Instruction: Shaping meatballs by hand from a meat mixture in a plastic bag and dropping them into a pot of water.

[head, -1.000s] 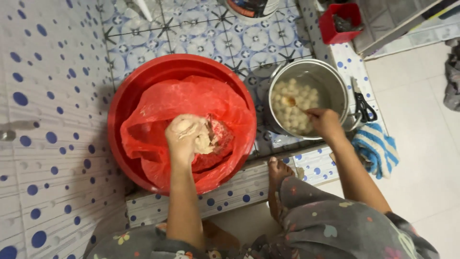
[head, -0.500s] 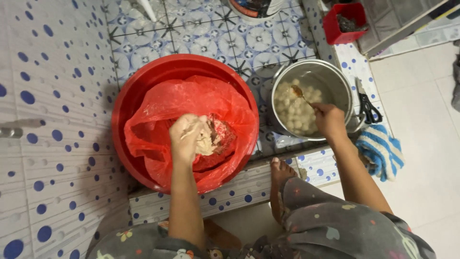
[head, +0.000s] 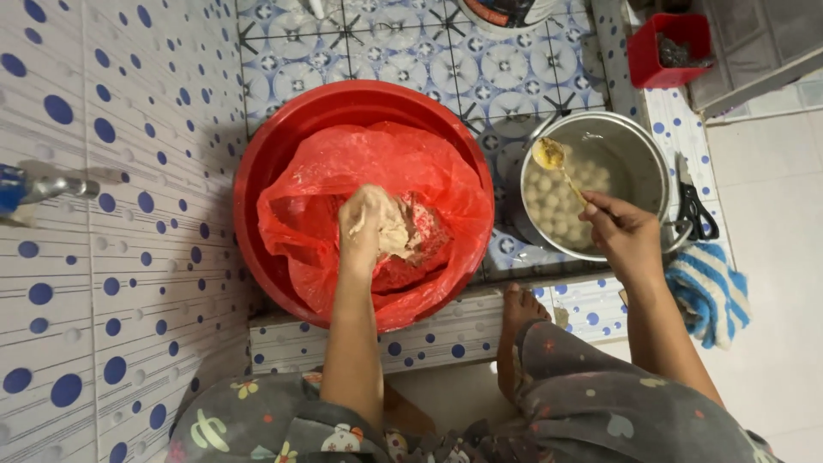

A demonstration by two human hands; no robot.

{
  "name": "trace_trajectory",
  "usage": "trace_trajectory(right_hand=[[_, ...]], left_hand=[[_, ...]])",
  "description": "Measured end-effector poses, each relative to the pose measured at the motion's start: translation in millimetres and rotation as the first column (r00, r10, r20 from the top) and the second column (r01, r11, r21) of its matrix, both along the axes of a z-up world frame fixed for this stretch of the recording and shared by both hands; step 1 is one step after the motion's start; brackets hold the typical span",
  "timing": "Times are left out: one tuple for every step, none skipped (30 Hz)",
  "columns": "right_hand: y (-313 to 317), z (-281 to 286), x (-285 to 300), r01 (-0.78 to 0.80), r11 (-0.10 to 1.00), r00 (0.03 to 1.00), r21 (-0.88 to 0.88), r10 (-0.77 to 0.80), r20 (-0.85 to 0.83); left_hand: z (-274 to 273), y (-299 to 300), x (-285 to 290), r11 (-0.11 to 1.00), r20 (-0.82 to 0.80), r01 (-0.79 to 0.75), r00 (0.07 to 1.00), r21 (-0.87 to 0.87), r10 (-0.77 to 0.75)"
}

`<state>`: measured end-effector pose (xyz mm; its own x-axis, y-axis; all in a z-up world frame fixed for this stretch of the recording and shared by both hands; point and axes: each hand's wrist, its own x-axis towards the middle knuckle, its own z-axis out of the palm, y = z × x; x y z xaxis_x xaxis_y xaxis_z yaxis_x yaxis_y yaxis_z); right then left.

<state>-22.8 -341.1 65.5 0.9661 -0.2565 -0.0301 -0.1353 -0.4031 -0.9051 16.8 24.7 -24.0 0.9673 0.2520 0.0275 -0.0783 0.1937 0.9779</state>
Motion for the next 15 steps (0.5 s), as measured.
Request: trace_trajectory(right_hand=[[0.8, 1.8, 0.0, -0.025, 1.0, 1.0, 0.0, 0.025, 0.008], [1.5, 3.3, -2.1, -0.051, 0.999, 0.999, 0.001, 0.051, 0.012], [6.7, 6.2, -4.2, -0.056, 0.998, 0.998, 0.002, 0.056, 0.008], [11.9, 9.3, -5.4, -0.063, 0.998, 0.998, 0.013, 0.063, 0.014], [17.0, 12.6, -6.7, -0.07, 0.997, 0.997, 0.023, 0.07, 0.019], [19.9, 13.4, -6.6, -0.075, 0.997, 0.997, 0.025, 0.075, 0.02], [22.8, 14.4, -6.5, -0.097, 0.995, 0.995, 0.031, 0.096, 0.025], [26.1, 15.1, -6.6, -0.119, 0.992, 0.993, 0.037, 0.118, 0.029], [29.6, 16.6, -7.6, -0.124, 0.991, 0.992, 0.04, 0.123, 0.029], [32.6, 18.4, -7.7, -0.128, 0.991, 0.992, 0.044, 0.128, 0.018], [35.7, 20.2, -7.8, -0.132, 0.99, 0.991, 0.049, 0.132, 0.006], [38.2, 20.7, -7.7, -0.137, 0.989, 0.991, 0.05, 0.137, 0.005], [40.6, 21.1, -7.5, -0.151, 0.987, 0.988, 0.049, 0.151, 0.011], [42.1, 22.0, -7.1, -0.164, 0.985, 0.986, 0.048, 0.163, 0.02], [42.7, 21.8, -6.3, -0.166, 0.985, 0.986, 0.048, 0.165, 0.021]], left_hand=[[18.6, -0.4, -4.6, 1.0, -0.042, 0.013, 0.999, 0.0, -0.013], [36.9, -1.0, -12.0, 1.0, -0.088, 0.025, 0.996, 0.0, -0.025], [49.4, -4.3, -13.8, 1.0, -0.092, 0.02, 0.996, 0.001, -0.02], [61.8, -7.7, -14.1, 1.0, -0.141, 0.024, 0.99, 0.001, -0.023], [74.3, -11.1, -14.3, 1.0, -0.19, 0.028, 0.981, 0.001, -0.027], [69.7, -12.6, -14.0, 1.0, -0.189, 0.023, 0.982, 0.003, -0.022], [65.2, -14.1, -13.6, 0.999, -0.193, 0.021, 0.981, 0.024, -0.016], [60.5, -15.2, -13.5, 0.999, -0.199, 0.02, 0.98, 0.046, -0.01], [50.0, -16.5, -14.6, 0.999, -0.199, 0.014, 0.98, 0.048, -0.004], [39.9, -18.2, -14.4, 0.996, -0.202, -0.023, 0.979, 0.092, 0.041], [29.7, -19.9, -14.1, 0.989, -0.202, -0.059, 0.976, 0.136, 0.086], [32.5, -21.4, -14.5, 0.989, -0.203, -0.064, 0.975, 0.137, 0.091], [35.2, -23.0, -14.9, 0.99, -0.192, -0.049, 0.979, 0.131, 0.074], [38.3, -25.7, -14.2, 0.992, -0.178, -0.032, 0.983, 0.124, 0.054], [24.1, -24.6, -10.9, 0.992, -0.176, -0.035, 0.983, 0.125, 0.057]])
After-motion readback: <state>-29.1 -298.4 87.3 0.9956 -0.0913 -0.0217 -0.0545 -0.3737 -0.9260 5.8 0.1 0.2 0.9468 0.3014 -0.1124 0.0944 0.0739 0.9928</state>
